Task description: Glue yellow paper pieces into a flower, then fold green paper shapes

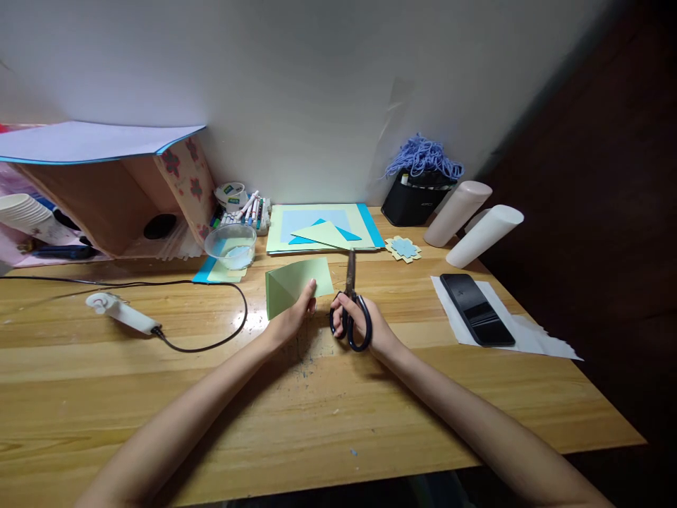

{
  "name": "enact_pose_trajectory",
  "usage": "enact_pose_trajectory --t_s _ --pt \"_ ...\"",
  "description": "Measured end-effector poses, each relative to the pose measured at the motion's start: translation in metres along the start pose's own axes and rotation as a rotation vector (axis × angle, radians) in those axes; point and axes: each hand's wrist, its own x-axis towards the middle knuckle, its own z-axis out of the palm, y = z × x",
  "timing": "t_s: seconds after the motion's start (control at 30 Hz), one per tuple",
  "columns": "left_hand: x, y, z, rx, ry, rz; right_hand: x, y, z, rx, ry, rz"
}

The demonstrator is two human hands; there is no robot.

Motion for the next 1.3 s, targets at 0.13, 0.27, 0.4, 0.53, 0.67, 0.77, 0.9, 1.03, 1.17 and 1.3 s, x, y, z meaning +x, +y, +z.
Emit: enact_pose_trajectory --t_s 0.13,0.27,0.4,0.53,0.67,0.77,0.9,1.03,1.17,1.3 --pt "-0.002 -0.008 0.005 -0.024 -0.120 -0.027 0.005 0.001 -0.008 0.020 0.085 -0.109" --pt "-0.004 -0.008 0.013 -0.103 -0.187 0.040 0.005 0.001 -0.011 -0.024 0.115 -0.105" --pt "-0.005 -0.005 0.022 -0.252 -0.358 -0.044 0.003 -0.003 -0.008 -0.107 0.095 -0.123" --pt "-0.004 -0.008 0.021 -0.242 -0.212 -0.159 0.003 -0.003 -0.005 -0.122 0.087 -0.125" --pt "0.000 -0.013 0.015 -0.182 -0.068 -0.225 0.005 0.003 -0.004 -0.021 -0.008 -0.012" --pt "0.003 -0.009 0.010 -0.165 0.043 -0.237 0.006 0.009 -0.001 0.060 -0.097 0.101" --pt "0.009 0.004 -0.001 -0.191 0.121 -0.207 0.011 0.008 0.007 0.007 -0.163 0.123" --pt "0.016 0.016 -0.019 -0.224 0.229 -0.136 0.022 0.002 0.021 -0.034 -0.201 0.096" --pt "0.021 0.023 -0.035 -0.278 0.280 -0.103 0.030 -0.003 0.038 -0.058 -0.275 0.029" --pt "0.023 0.025 -0.042 -0.345 0.312 -0.078 0.032 -0.003 0.052 -0.060 -0.297 0.006"
